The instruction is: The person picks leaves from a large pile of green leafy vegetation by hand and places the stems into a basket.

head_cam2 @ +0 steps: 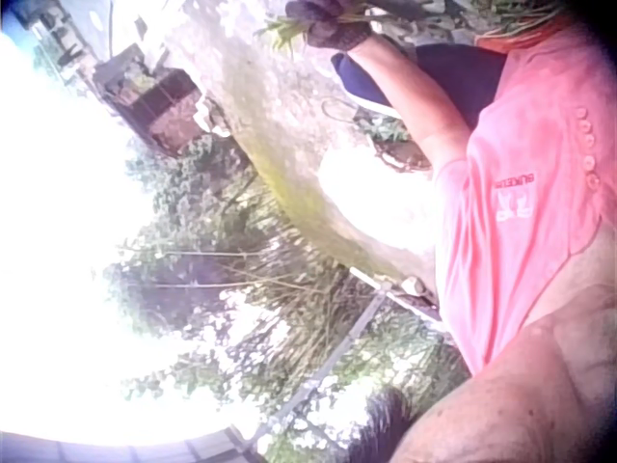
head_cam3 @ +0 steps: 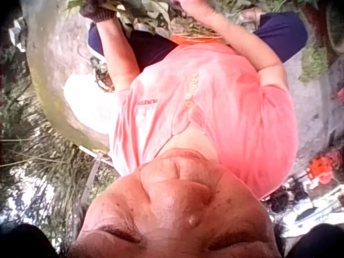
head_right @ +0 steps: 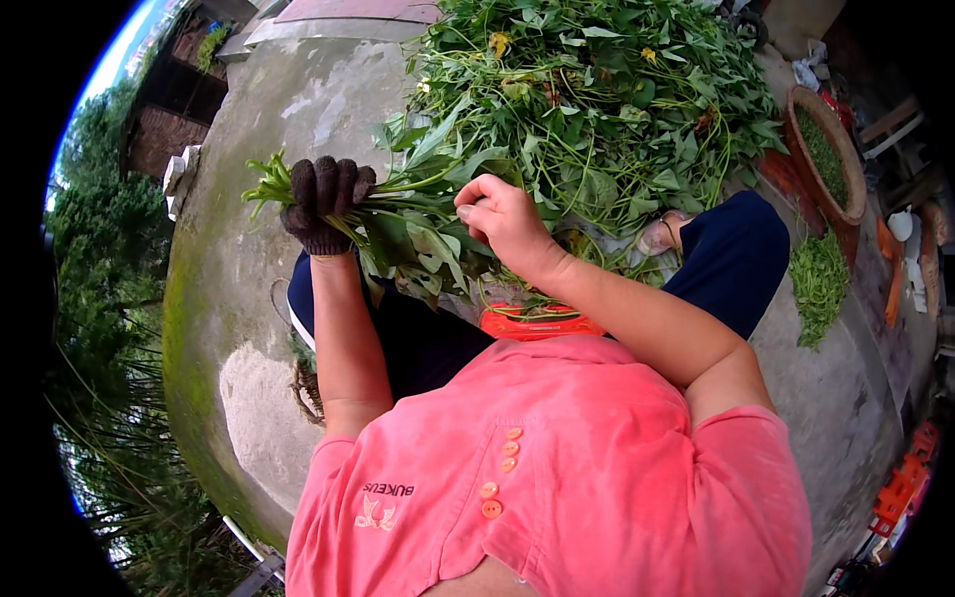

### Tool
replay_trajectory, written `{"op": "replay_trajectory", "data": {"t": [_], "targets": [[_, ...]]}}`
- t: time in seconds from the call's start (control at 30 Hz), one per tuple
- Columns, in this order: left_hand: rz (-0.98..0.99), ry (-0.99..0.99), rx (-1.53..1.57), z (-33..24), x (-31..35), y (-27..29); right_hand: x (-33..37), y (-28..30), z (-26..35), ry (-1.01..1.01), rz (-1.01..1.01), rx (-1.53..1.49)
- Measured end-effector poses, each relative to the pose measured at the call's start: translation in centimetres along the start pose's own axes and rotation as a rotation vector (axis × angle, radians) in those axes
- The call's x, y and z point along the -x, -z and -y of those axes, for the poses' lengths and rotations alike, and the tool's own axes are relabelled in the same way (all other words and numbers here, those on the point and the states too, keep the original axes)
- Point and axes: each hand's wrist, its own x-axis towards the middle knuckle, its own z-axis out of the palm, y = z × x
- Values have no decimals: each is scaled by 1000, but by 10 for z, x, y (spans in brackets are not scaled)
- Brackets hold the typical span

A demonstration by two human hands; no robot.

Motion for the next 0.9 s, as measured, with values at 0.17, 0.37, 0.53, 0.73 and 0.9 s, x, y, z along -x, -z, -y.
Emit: {"op": "replay_trajectory", "data": {"t": [0.17,0.37,0.53,0.73,0.9], "targets": [[2,53,-35,-2,1,0,-20,2,-3,196,109,590],[-70,136,-59,0,6,2,-29,-3,-20,480,-46,1002],[-220,255,23,28,0,13,-62,43,-55,222,-173,525],[-369,370,-118,74,8,13,-77,67,-81,54,-316,836],[-432,369,-216,74,10,0,-82,86,-101,-120,-440,1484]]}}
